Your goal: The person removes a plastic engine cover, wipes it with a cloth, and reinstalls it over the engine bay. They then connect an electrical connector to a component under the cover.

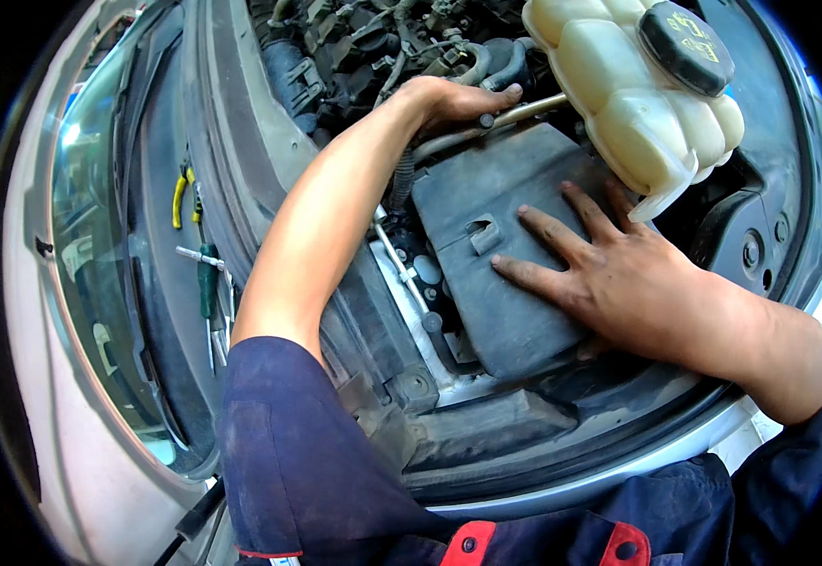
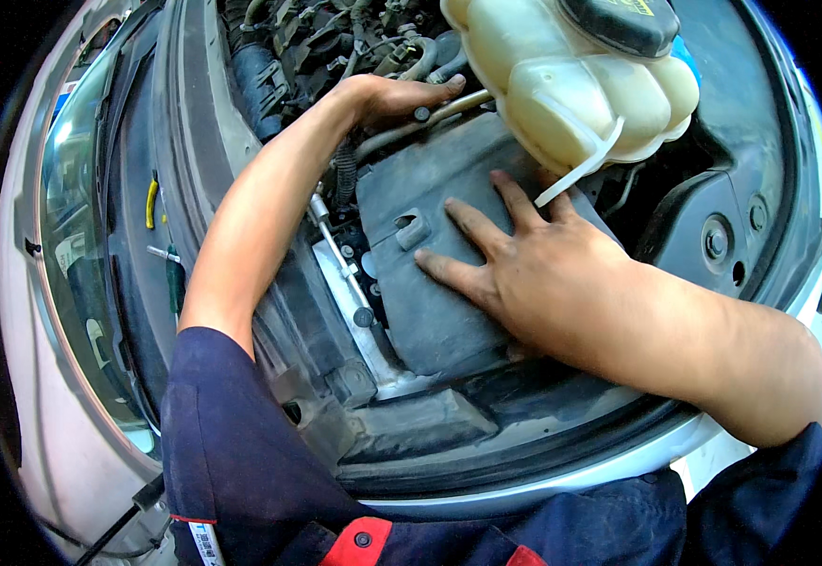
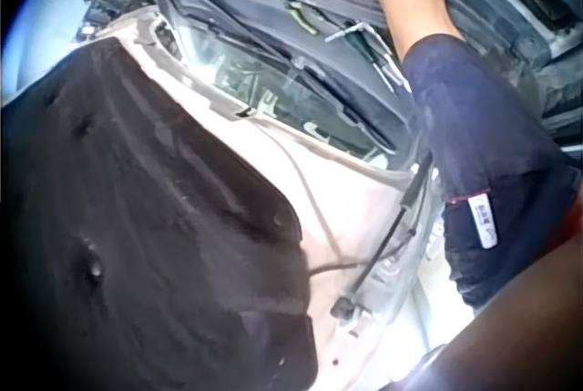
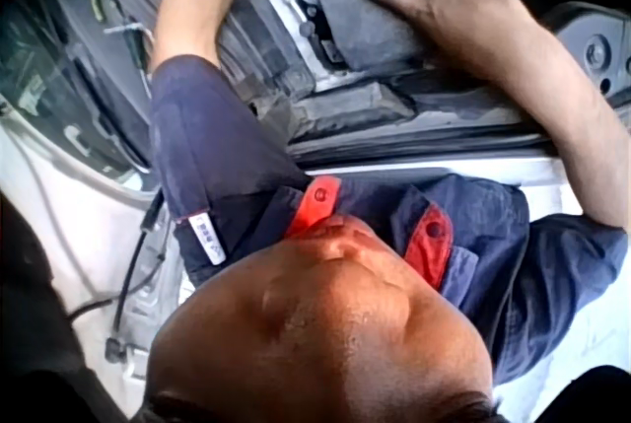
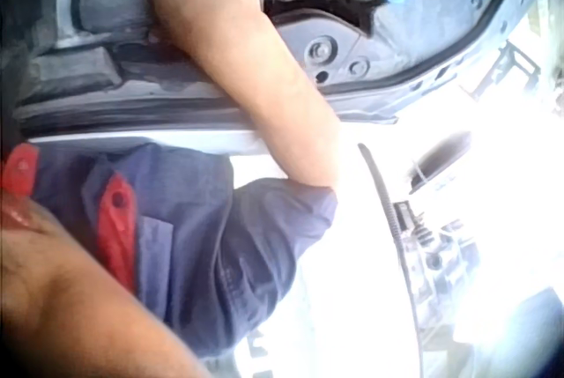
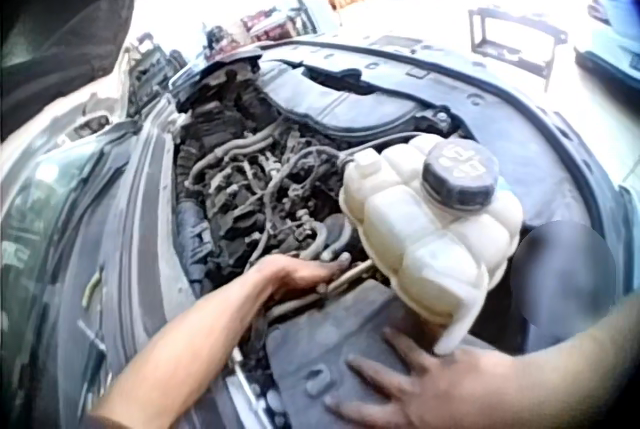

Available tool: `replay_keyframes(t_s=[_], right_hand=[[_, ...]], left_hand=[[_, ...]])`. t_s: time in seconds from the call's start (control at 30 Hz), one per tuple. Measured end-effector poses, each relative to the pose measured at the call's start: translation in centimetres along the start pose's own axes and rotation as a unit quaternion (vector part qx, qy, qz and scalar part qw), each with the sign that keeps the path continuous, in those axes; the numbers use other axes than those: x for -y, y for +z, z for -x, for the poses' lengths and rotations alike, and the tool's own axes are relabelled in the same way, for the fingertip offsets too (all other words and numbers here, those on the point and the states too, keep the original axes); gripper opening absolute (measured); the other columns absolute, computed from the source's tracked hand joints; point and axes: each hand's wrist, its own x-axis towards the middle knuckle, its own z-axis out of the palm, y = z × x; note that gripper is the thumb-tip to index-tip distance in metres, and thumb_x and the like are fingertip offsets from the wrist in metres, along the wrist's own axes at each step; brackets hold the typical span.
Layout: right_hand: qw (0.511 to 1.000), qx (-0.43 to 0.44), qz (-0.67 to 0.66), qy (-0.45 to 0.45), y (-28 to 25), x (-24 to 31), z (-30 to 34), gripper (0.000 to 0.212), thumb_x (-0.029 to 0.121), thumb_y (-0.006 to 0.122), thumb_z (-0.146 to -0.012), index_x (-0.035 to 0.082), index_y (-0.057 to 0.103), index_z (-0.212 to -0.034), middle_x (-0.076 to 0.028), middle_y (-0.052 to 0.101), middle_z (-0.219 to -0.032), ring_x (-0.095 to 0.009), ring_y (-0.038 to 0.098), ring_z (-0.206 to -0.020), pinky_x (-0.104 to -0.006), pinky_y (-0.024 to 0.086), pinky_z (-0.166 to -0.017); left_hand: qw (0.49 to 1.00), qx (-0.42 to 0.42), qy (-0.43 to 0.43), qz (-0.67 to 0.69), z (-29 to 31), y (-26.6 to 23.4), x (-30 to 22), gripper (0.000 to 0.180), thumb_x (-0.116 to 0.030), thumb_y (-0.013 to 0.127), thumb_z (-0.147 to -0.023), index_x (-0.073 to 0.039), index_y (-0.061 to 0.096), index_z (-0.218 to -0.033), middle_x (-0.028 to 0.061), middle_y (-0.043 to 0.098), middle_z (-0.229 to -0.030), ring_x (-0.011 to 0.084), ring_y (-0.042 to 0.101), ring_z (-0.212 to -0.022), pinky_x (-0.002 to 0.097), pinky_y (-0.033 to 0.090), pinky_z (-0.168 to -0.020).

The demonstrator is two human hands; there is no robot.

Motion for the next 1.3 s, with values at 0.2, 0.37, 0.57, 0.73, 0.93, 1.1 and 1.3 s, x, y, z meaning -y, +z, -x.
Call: replay_keyframes(t_s=[0.2,0.37,0.57,0.73,0.93,1.1,1.3], right_hand=[[0.999,-0.033,0.039,0.012,1.4,0.4,-0.5,0.089,0.034,0.076,-0.076,0.030,0.028,-0.151,-0.019,0.028,-0.153,-0.048,0.031,-0.137,-0.0615,0.028,-0.110],[0.998,0.013,0.051,0.020,0.5,0.5,-0.6,0.097,0.036,0.079,-0.073,0.033,0.023,-0.151,-0.020,0.027,-0.154,-0.045,0.031,-0.139,-0.0593,0.029,-0.111],[0.992,0.074,0.076,0.063,-0.2,0.9,-0.6,0.105,0.040,0.083,-0.070,0.042,0.016,-0.151,-0.013,0.022,-0.157,-0.039,0.027,-0.142,-0.0537,0.034,-0.112],[0.996,0.013,0.076,0.054,1.0,1.5,-0.5,0.107,0.028,0.085,-0.068,0.047,0.018,-0.150,-0.009,0.028,-0.155,-0.036,0.029,-0.142,-0.0541,0.034,-0.113],[0.994,-0.011,0.086,0.062,1.6,1.7,-0.2,0.100,0.024,0.082,-0.071,0.056,0.023,-0.145,-0.008,0.030,-0.154,-0.038,0.030,-0.141,-0.0552,0.035,-0.112],[0.998,-0.044,0.041,0.010,1.3,1.1,-0.4,0.103,0.025,0.086,-0.063,0.051,0.028,-0.145,-0.010,0.032,-0.152,-0.037,0.034,-0.139,-0.0505,0.038,-0.112],[0.995,0.021,-0.058,0.076,-2.2,-1.1,2.9,0.081,0.019,0.070,-0.082,0.025,0.028,-0.151,-0.017,0.042,-0.145,-0.037,0.052,-0.125,-0.0471,0.049,-0.103]], left_hand=[[0.999,0.024,0.017,0.014,-0.4,0.0,0.4,0.078,-0.067,0.040,-0.092,-0.013,0.034,-0.148,0.0214,0.038,-0.148,0.0306,0.046,-0.130,0.0452,0.041,-0.105],[0.998,-0.046,0.035,-0.016,-0.4,0.6,0.1,0.065,-0.059,0.038,-0.096,-0.012,0.046,-0.142,0.0184,0.046,-0.144,0.0270,0.049,-0.128,0.0427,0.037,-0.107],[0.993,-0.114,0.045,-0.001,0.7,1.8,-0.5,0.082,-0.070,0.047,-0.087,-0.013,0.041,-0.146,0.0206,0.037,-0.149,0.0319,0.041,-0.134,0.0474,0.034,-0.109],[1.000,-0.021,-0.004,0.022,-0.1,-0.8,-1.8,0.077,-0.066,0.043,-0.089,-0.021,0.032,-0.150,0.0114,0.032,-0.154,0.0252,0.035,-0.136,0.0451,0.032,-0.107],[0.996,0.091,0.005,0.013,-0.5,-1.7,-2.7,0.086,-0.071,0.033,-0.090,-0.016,0.015,-0.155,0.0085,0.008,-0.162,0.0225,0.013,-0.146,0.0465,0.019,-0.114],[0.994,0.100,-0.002,0.048,-2.3,-1.8,-1.4,0.088,-0.075,0.034,-0.088,-0.019,0.018,-0.154,0.0067,0.014,-0.161,0.0266,0.017,-0.144,0.0497,0.020,-0.113],[0.999,0.032,-0.015,-0.005,-0.2,-0.9,-2.4,0.082,-0.071,0.036,-0.090,-0.019,0.027,-0.152,0.0073,0.022,-0.158,0.0273,0.019,-0.143,0.0500,0.021,-0.112]])
